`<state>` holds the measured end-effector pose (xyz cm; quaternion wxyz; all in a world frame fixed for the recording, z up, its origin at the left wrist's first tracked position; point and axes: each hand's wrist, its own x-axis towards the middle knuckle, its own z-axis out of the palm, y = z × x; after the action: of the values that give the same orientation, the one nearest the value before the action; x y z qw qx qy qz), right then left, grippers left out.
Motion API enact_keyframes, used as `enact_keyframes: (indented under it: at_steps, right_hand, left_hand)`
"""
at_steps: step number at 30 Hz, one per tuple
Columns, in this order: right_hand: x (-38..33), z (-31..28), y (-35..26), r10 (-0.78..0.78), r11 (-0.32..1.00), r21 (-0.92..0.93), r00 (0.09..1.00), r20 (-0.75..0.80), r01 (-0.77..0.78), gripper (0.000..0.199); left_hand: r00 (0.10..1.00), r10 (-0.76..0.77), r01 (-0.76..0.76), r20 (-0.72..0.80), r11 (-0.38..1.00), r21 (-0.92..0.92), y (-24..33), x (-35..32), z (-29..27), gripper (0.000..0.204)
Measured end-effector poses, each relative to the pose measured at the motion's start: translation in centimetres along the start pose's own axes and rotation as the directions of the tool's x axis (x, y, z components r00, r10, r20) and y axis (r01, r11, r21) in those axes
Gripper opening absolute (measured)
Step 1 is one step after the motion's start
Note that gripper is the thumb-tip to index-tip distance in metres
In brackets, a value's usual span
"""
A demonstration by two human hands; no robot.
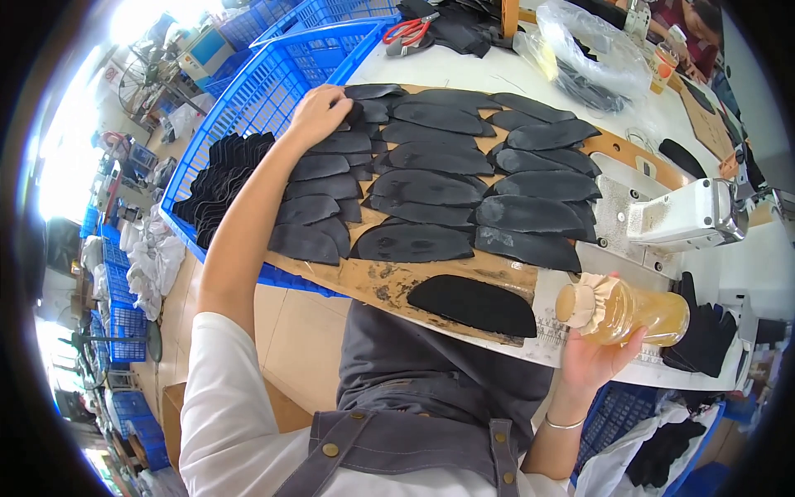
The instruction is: Apply adhesive to the edges of leather or synthetic shoe upper components using a squeeze bottle and spreader.
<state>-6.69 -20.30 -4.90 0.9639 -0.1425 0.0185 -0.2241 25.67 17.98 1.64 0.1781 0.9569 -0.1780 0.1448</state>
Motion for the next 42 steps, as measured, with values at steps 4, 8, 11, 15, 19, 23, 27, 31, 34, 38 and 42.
enact_keyframes:
  at_steps: [4,8,11,15,19,23,27,31,34,38,42]
  right_hand:
    - [0.0,0.3,0.0,-0.019,1.0,-0.019,1.0,-0.003,0.019,0.061]
    - [0.0,0.0,-0.1,-0.006,1.0,-0.008,1.0,0.028,0.006,0.061]
    - [0.0,0.2,0.1,0.005,1.0,0.003,1.0,0.022,-0.006,0.062]
    - [0.0,0.1,0.1,-0.005,1.0,0.006,1.0,0.018,0.004,0.061]
    - [0.0,-0.1,-0.1,-0.017,1.0,-0.01,0.999,0.032,0.018,0.061]
    - [0.0,0.2,0.0,-0.014,1.0,0.003,1.0,-0.001,0.014,0.061]
    - [0.0,0.2,-0.1,-0.015,1.0,-0.016,1.0,0.007,0.015,0.061]
    - [0.0,0.2,0.3,-0.002,0.999,-0.036,0.999,0.035,0.003,0.062]
    - [-0.3,0.1,0.0,-0.03,1.0,-0.004,1.0,0.01,0.03,0.064]
    - [-0.1,0.5,0.6,-0.08,0.989,-0.109,0.981,0.178,0.1,0.064]
    - [-1.1,5.4,2.0,-0.04,0.796,-0.585,0.977,0.209,0.158,0.075]
  left_hand:
    - [0.989,0.139,-0.144,0.048,0.982,0.121,0.0,0.0,-0.8,0.026]
    - [0.959,0.27,-0.28,0.084,0.87,0.406,1.1,-0.5,-1.6,0.026]
    - [0.934,0.327,-0.353,0.141,0.795,0.494,1.5,-1.0,-1.9,0.039]
    - [0.96,0.247,-0.279,0.13,0.829,0.485,2.7,-1.3,-2.4,0.071]
    - [0.98,0.127,-0.182,0.154,0.885,0.429,4.2,-1.8,-3.0,0.087]
    - [0.974,0.202,-0.223,0.101,0.924,0.31,4.0,-2.1,-3.2,0.088]
    - [0.952,0.305,-0.263,0.022,0.781,0.566,3.9,-2.2,-3.1,0.078]
    - [0.865,0.45,-0.274,-0.221,0.793,0.545,6.6,-4.8,-4.1,0.056]
    - [0.852,0.509,-0.517,-0.127,0.855,-0.042,12.4,-10.3,-4.3,0.039]
    - [0.826,0.559,-0.562,-0.074,0.805,-0.19,15.8,-19.8,-1.7,0.036]
    - [0.79,0.553,-0.592,-0.267,0.801,-0.093,15.1,-22.3,1.2,0.03]
